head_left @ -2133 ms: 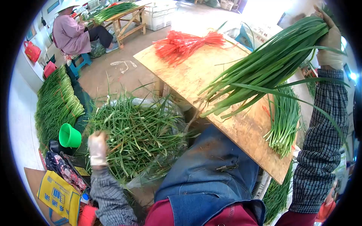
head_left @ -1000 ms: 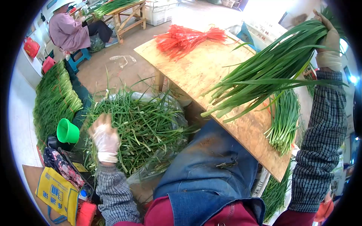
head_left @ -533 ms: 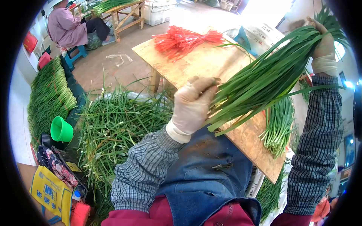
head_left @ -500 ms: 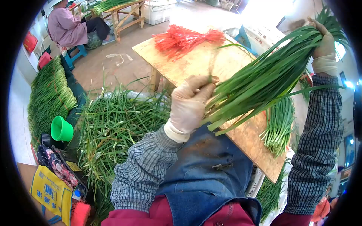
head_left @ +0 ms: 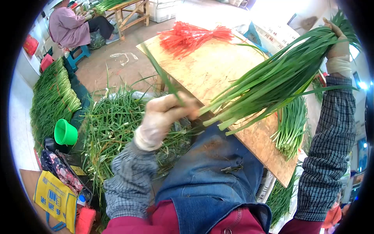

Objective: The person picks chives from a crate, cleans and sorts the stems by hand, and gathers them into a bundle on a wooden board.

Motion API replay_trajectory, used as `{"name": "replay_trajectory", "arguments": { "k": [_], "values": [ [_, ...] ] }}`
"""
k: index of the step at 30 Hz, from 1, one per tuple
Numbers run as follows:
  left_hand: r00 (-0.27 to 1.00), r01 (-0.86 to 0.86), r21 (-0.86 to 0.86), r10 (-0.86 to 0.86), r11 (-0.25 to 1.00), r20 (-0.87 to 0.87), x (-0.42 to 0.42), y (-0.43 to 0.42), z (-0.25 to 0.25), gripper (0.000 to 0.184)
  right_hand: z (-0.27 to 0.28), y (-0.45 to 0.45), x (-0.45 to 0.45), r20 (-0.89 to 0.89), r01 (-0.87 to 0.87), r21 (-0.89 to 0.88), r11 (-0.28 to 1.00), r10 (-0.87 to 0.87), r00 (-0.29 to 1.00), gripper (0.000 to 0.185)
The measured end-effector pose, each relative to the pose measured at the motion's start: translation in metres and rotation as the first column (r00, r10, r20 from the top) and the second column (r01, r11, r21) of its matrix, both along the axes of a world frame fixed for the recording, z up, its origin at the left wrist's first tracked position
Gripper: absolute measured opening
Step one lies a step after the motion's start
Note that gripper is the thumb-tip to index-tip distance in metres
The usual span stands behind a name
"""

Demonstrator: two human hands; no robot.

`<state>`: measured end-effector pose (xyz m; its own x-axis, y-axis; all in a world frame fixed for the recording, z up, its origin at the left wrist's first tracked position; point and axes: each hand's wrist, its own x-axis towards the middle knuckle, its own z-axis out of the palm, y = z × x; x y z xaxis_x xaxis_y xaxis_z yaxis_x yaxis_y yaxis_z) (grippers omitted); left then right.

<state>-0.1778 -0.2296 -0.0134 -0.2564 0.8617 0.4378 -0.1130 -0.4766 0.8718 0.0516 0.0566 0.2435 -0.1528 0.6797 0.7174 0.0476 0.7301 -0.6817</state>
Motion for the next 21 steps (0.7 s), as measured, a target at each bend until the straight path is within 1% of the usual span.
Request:
{"name": "replay_trajectory", "arguments": {
  "k": [2, 3, 4, 5, 6, 7, 8, 9, 10, 11, 12, 13, 14, 15, 16, 17, 18, 19, 21],
  "values": [
    [0.999, -0.026, -0.285, 0.016, 0.958, -0.037, -0.022, -0.041, -0.006, 0.012, 0.003, -0.008, -0.004, -0.109, -0.038, -0.094, 0.995, 0.027, 0.994, 0.029],
    [0.996, -0.081, -0.433, 0.062, 0.898, -0.058, -0.036, -0.061, -0.014, 0.011, 0.004, -0.009, -0.002, -0.120, -0.039, -0.093, 0.995, 0.028, 0.992, 0.029],
    [0.991, -0.135, -0.569, 0.105, 0.811, -0.087, -0.050, -0.081, -0.023, 0.011, 0.005, -0.010, 0.000, -0.132, -0.041, -0.091, 0.995, 0.028, 0.991, 0.030],
    [0.894, -0.406, -0.647, 0.133, 0.646, -0.428, -0.068, -0.100, -0.047, 0.012, 0.005, -0.006, 0.004, -0.100, -0.029, -0.040, 0.999, 0.025, 0.995, 0.030],
    [0.693, -0.664, -0.595, 0.075, 0.453, -0.717, -0.080, -0.111, -0.066, 0.014, 0.006, -0.010, 0.002, -0.101, -0.027, -0.034, 0.999, 0.024, 0.995, 0.031],
    [0.373, -0.846, -0.349, -0.021, 0.402, -0.928, -0.077, -0.113, -0.064, 0.016, 0.006, -0.013, 0.000, -0.102, -0.026, -0.028, 0.999, 0.023, 0.995, 0.031],
    [0.002, -0.923, -0.051, -0.128, 0.380, -0.992, -0.070, -0.112, -0.062, 0.019, 0.006, -0.017, -0.002, -0.102, -0.025, -0.022, 0.999, 0.022, 0.994, 0.032],
    [0.099, -0.829, 0.011, 0.164, 0.560, -0.981, -0.066, -0.100, -0.060, 0.022, 0.009, -0.017, -0.003, -0.136, -0.069, -0.044, 0.997, 0.062, 0.989, 0.032],
    [0.303, -0.776, 0.025, 0.408, 0.630, -0.861, -0.042, -0.076, -0.035, 0.021, 0.011, -0.013, -0.001, -0.130, -0.125, -0.045, 0.991, 0.118, 0.984, 0.031],
    [0.435, -0.706, 0.064, 0.503, 0.705, -0.747, -0.025, -0.054, -0.023, 0.021, 0.013, -0.010, 0.000, -0.124, -0.180, -0.049, 0.982, 0.173, 0.977, 0.030],
    [0.584, -0.607, 0.015, 0.458, 0.795, -0.670, -0.009, -0.034, -0.005, 0.021, 0.015, -0.001, 0.007, -0.083, -0.245, -0.031, 0.969, 0.242, 0.967, 0.029],
    [0.688, -0.505, 0.035, 0.427, 0.862, -0.587, 0.002, -0.014, 0.001, 0.021, 0.017, 0.007, 0.015, -0.040, -0.305, -0.017, 0.952, 0.304, 0.952, 0.027],
    [0.523, -0.475, 0.218, 0.473, 0.852, -0.709, 0.012, 0.003, 0.004, 0.021, 0.017, 0.002, 0.013, -0.008, -0.276, 0.008, 0.961, 0.276, 0.961, 0.027],
    [0.701, -0.464, 0.066, 0.412, 0.883, -0.582, 0.024, 0.019, 0.011, 0.021, 0.017, -0.003, 0.012, 0.023, -0.247, 0.035, 0.968, 0.247, 0.969, 0.027],
    [0.755, -0.441, 0.036, 0.392, 0.897, -0.526, 0.035, 0.032, 0.013, 0.021, 0.010, -0.027, -0.003, 0.035, -0.130, 0.076, 0.989, 0.128, 0.991, 0.030],
    [0.796, -0.393, 0.027, 0.355, 0.919, -0.490, 0.041, 0.041, 0.011, 0.020, 0.008, -0.033, -0.006, 0.025, -0.086, 0.080, 0.993, 0.085, 0.996, 0.031],
    [0.833, -0.346, 0.019, 0.317, 0.938, -0.455, 0.045, 0.046, 0.008, 0.019, 0.006, -0.039, -0.008, 0.016, -0.043, 0.082, 0.996, 0.041, 0.999, 0.033],
    [0.731, -0.402, 0.234, 0.464, 0.885, -0.500, 0.045, 0.051, 0.004, 0.016, 0.007, -0.037, -0.007, -0.010, -0.076, 0.050, 0.996, 0.077, 0.997, 0.033],
    [0.784, -0.372, 0.189, 0.417, 0.909, -0.460, 0.037, 0.037, 0.002, 0.015, 0.006, -0.043, -0.010, -0.071, -0.126, 0.003, 0.992, 0.126, 0.989, 0.033]
  ]
}}
